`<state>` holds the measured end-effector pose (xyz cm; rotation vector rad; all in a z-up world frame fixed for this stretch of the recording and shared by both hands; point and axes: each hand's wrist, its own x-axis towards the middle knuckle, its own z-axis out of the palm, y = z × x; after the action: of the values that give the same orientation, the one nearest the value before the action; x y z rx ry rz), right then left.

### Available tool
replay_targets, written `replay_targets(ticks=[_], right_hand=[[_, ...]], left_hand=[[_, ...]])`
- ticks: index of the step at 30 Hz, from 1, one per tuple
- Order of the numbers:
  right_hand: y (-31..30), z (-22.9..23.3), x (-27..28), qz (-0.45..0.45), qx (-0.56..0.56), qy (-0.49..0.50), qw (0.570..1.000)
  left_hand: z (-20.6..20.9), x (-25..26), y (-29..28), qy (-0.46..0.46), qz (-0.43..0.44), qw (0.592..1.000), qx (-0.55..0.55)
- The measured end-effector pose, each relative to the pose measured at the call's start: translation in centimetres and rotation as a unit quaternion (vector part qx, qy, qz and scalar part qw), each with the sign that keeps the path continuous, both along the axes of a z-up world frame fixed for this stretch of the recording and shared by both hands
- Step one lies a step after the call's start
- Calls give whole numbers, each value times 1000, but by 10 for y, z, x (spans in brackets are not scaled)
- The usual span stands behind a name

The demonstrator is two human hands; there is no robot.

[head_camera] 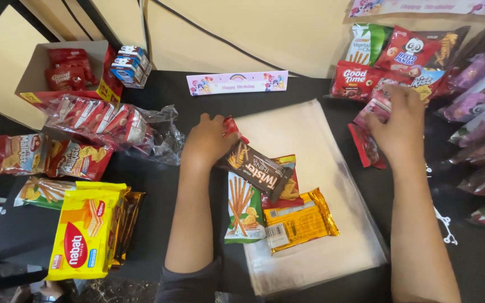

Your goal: Assembling snack packs by picking up various packaged snacks and placing them into a clear plastic bag.

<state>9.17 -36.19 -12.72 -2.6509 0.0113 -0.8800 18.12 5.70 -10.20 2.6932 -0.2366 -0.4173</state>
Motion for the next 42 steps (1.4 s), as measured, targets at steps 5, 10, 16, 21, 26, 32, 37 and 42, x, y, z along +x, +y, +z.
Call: replay_targets(ticks=[5,10,16,21,26,32,37,42], right_hand=[[105,49,-20,66,137,259,954],[192,91,-39,75,60,570,816],[203,63,-36,67,99,514,850],[189,52,-33,96,200,501,836],[168,68,-29,82,235,462,851],[120,77,-22,32,184,404,896],[58,60,-16,-25,120,406,906],[21,73,-26,-117,66,446,885]], left_hand=[[-49,34,-4,-23,38,998,52],[-85,56,0,-48,19,994,101],[-101,61,3,-87,-38,993,72],[-69,45,8,-76,-8,997,-16],[-13,21,4,-60,3,996,-60],[-33,38,10,-61,41,995,-73],[-24,33,13,-57,91,984,-139],[-9,25,10,-10,114,956,-271]])
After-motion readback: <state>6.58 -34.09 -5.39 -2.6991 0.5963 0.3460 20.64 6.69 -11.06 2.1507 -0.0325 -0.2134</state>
